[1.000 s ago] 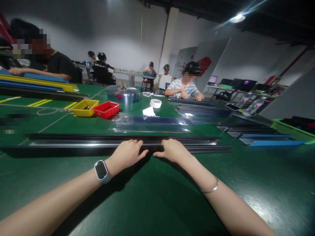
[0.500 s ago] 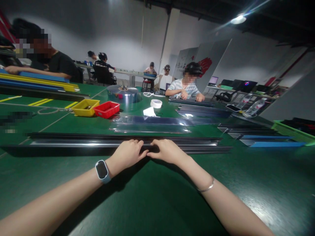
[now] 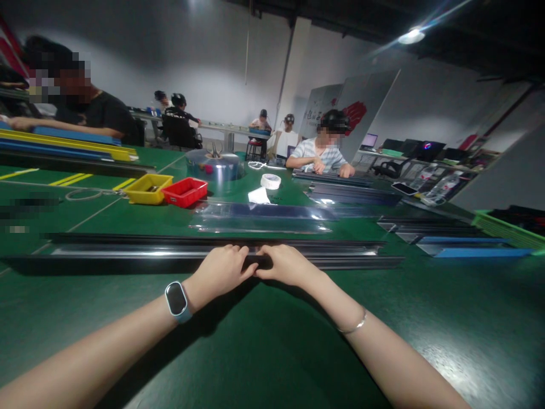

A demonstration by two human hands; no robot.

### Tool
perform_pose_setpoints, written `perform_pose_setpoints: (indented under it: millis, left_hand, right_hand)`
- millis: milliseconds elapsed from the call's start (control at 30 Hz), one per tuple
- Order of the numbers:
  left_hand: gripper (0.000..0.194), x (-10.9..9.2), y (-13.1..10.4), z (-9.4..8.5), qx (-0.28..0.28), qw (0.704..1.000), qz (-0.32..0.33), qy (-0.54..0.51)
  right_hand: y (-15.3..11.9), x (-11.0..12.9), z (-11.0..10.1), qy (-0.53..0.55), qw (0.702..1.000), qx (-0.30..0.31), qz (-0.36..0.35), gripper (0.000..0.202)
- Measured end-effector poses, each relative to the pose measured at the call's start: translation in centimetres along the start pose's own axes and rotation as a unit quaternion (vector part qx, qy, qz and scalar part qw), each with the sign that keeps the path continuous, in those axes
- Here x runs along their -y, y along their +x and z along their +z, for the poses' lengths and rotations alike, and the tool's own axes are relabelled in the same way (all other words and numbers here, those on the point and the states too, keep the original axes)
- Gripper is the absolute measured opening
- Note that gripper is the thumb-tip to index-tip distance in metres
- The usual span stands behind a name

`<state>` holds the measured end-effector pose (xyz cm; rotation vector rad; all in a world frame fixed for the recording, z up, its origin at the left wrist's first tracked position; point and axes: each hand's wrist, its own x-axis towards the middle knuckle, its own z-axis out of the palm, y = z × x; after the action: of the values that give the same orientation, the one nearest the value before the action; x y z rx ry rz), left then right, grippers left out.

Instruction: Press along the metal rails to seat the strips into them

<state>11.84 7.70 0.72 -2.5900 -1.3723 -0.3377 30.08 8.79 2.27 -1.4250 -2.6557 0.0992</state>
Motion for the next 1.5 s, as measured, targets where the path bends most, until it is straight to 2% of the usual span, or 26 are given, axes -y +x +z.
perform_pose_setpoints:
  millis: [267,533,767,1000,1267,1500]
  left_hand:
    - [0.039,0.0,0.0,0.0,-0.008,1.0,0.003,0.01]
    - [0.041,-0.1,0.0,-0.2,0.004,1.0,-0.006,0.001]
    - [0.043,0.0,0.0,-0.3,0.002,1.0,-0.008,-0.017]
    - [0.047,0.3,0.1,-0.1,-0.006,1.0,0.0,-0.025]
    - [0.048,0.4,0.2,0.0,0.004,1.0,-0.005,-0.019]
    - [0.048,0.4,0.3,0.0,0.009,1.0,-0.008,-0.027]
  right_hand:
    - [-0.3,0.7,-0.2,-0.04,0.998,0.014,0.042,0.039]
    - [-0.4,1.0,-0.2,-0.063,0.997,0.002,0.039,0.037]
    - [-0.7,0.9,-0.2,-0.105,0.992,0.012,0.066,0.038]
    - [-0.8,0.6,0.4,-0.102,0.993,0.003,0.062,0.036]
    - [-1.2,0.0,-0.5,-0.085,0.992,0.011,0.09,0.04]
    - [-1.3,-0.1,-0.4,-0.098,0.991,0.007,0.095,0.041]
